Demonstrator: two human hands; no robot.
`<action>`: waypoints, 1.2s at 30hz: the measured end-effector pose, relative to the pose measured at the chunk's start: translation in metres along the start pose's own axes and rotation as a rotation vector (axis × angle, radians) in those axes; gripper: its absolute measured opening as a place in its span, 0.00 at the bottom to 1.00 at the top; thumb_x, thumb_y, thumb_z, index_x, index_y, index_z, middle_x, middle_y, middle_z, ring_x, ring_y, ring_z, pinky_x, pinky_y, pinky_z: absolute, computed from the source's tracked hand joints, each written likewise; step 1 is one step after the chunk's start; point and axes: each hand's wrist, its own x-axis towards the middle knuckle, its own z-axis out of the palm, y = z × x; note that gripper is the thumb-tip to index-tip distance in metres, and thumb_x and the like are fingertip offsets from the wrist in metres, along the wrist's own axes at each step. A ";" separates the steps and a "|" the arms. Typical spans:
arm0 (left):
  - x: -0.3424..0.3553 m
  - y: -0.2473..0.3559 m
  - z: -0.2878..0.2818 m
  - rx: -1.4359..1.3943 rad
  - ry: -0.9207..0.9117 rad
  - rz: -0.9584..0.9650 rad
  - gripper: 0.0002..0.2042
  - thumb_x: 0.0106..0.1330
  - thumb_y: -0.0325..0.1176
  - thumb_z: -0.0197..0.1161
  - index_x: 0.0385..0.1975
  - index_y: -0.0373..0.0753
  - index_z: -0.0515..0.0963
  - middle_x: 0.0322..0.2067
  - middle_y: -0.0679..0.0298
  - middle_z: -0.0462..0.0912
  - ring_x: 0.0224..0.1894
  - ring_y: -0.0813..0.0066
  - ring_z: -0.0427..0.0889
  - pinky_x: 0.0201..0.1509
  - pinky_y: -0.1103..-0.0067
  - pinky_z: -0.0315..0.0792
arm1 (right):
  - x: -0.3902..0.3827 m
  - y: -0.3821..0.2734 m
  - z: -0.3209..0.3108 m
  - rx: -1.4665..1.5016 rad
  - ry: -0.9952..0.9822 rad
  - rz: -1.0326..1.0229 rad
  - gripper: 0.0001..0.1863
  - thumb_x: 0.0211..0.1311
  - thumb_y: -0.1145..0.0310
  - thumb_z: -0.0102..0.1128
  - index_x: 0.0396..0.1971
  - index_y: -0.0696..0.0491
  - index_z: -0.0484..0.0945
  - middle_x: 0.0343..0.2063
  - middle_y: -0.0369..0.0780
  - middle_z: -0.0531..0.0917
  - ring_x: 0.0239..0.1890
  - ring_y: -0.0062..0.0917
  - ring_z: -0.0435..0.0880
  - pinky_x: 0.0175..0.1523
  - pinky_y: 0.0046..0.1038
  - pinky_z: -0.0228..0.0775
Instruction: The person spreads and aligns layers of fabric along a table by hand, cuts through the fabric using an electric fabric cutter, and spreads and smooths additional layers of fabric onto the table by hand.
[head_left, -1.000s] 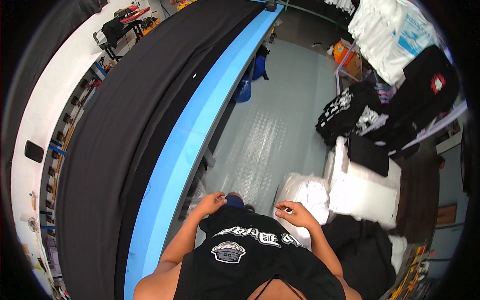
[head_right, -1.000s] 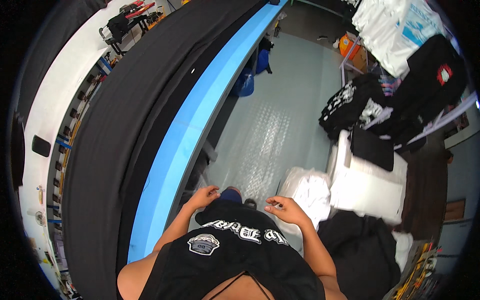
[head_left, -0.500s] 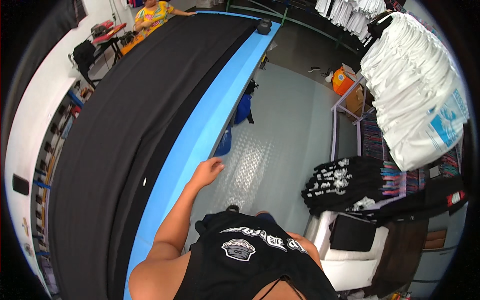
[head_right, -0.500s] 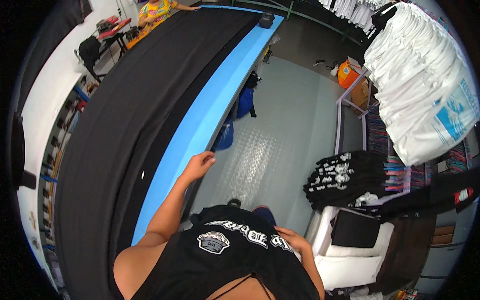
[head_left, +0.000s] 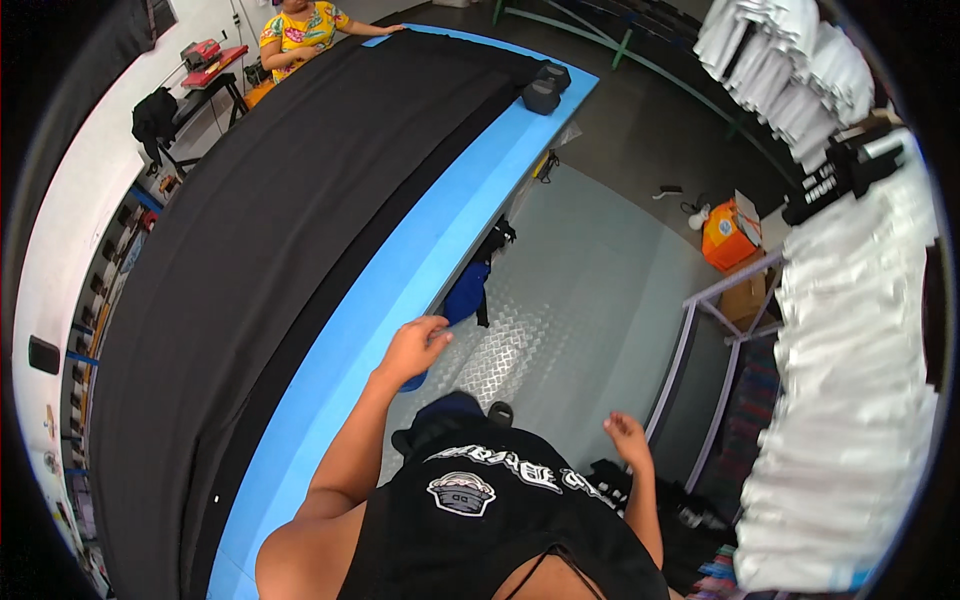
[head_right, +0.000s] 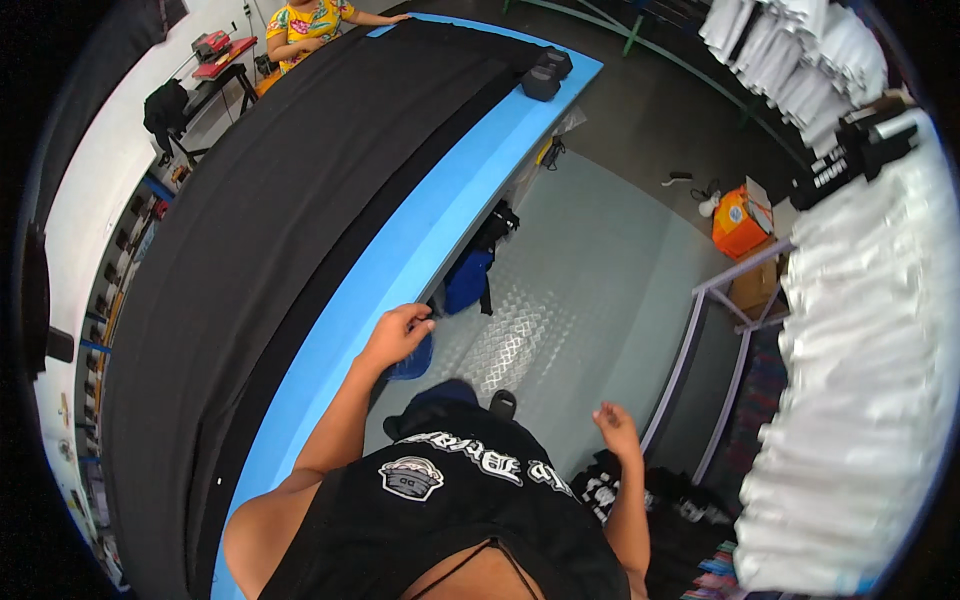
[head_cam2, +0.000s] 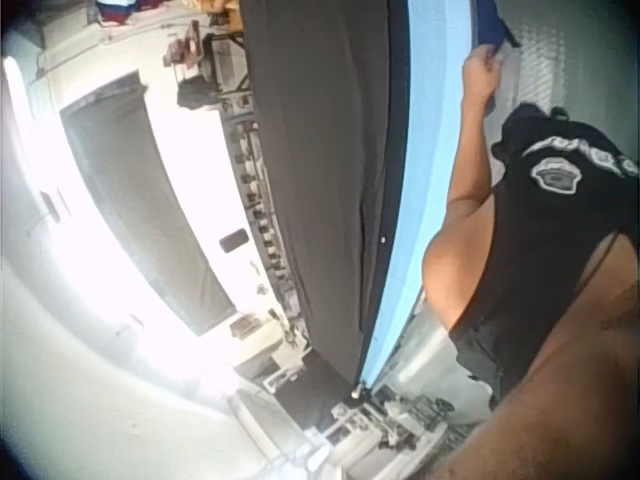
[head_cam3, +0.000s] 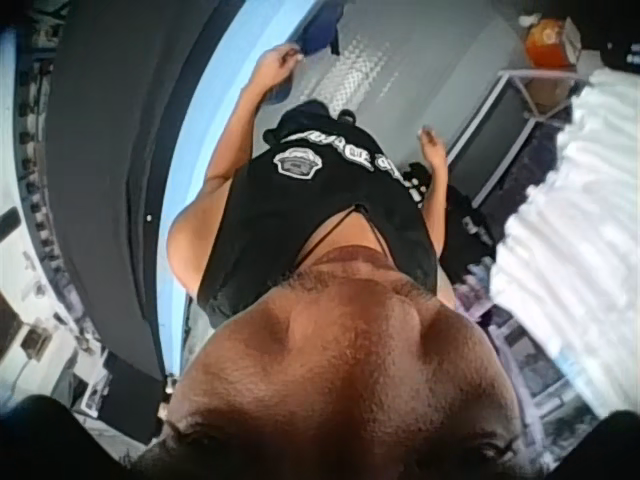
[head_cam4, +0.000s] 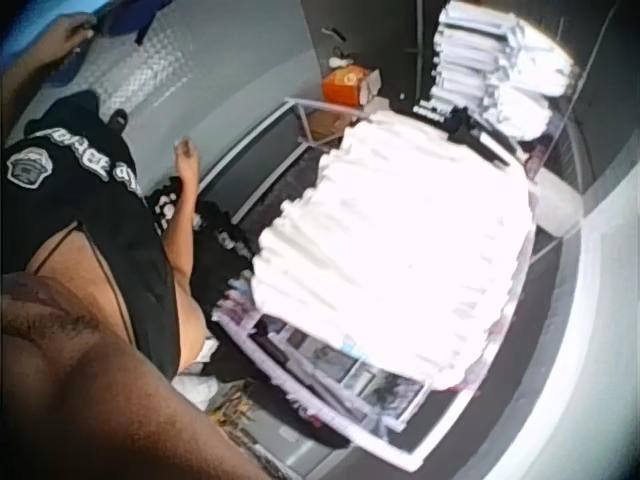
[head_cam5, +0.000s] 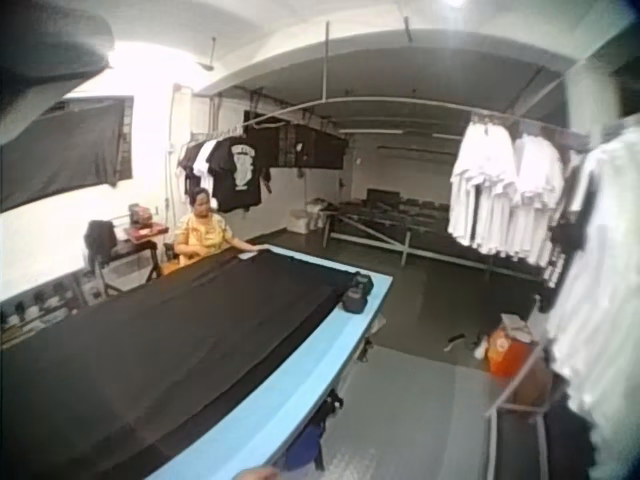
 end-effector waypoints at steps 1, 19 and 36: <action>0.015 0.005 -0.005 -0.008 0.052 -0.071 0.14 0.57 0.35 0.63 0.38 0.33 0.77 0.35 0.53 0.81 0.36 0.61 0.81 0.40 0.71 0.74 | 0.039 -0.029 -0.020 -0.053 -0.025 -0.003 0.22 0.57 0.61 0.64 0.46 0.61 0.74 0.33 0.35 0.80 0.37 0.18 0.75 0.42 0.22 0.69; 0.386 -0.049 -0.039 0.590 0.447 -0.288 0.24 0.47 0.32 0.69 0.47 0.40 0.72 0.46 0.58 0.72 0.47 0.57 0.69 0.50 0.66 0.65 | 0.615 -0.413 -0.092 -0.235 0.042 -0.601 0.16 0.58 0.59 0.62 0.32 0.59 0.79 0.21 0.36 0.78 0.24 0.18 0.72 0.32 0.23 0.66; 0.400 -0.028 -0.046 0.308 0.536 -0.938 0.03 0.50 0.18 0.55 0.22 0.32 0.74 0.24 0.53 0.77 0.29 0.61 0.79 0.35 0.74 0.71 | 1.159 -0.542 0.077 -0.843 -0.083 -0.570 0.40 0.56 0.49 0.57 0.62 0.58 0.56 0.58 0.52 0.66 0.59 0.48 0.65 0.62 0.46 0.58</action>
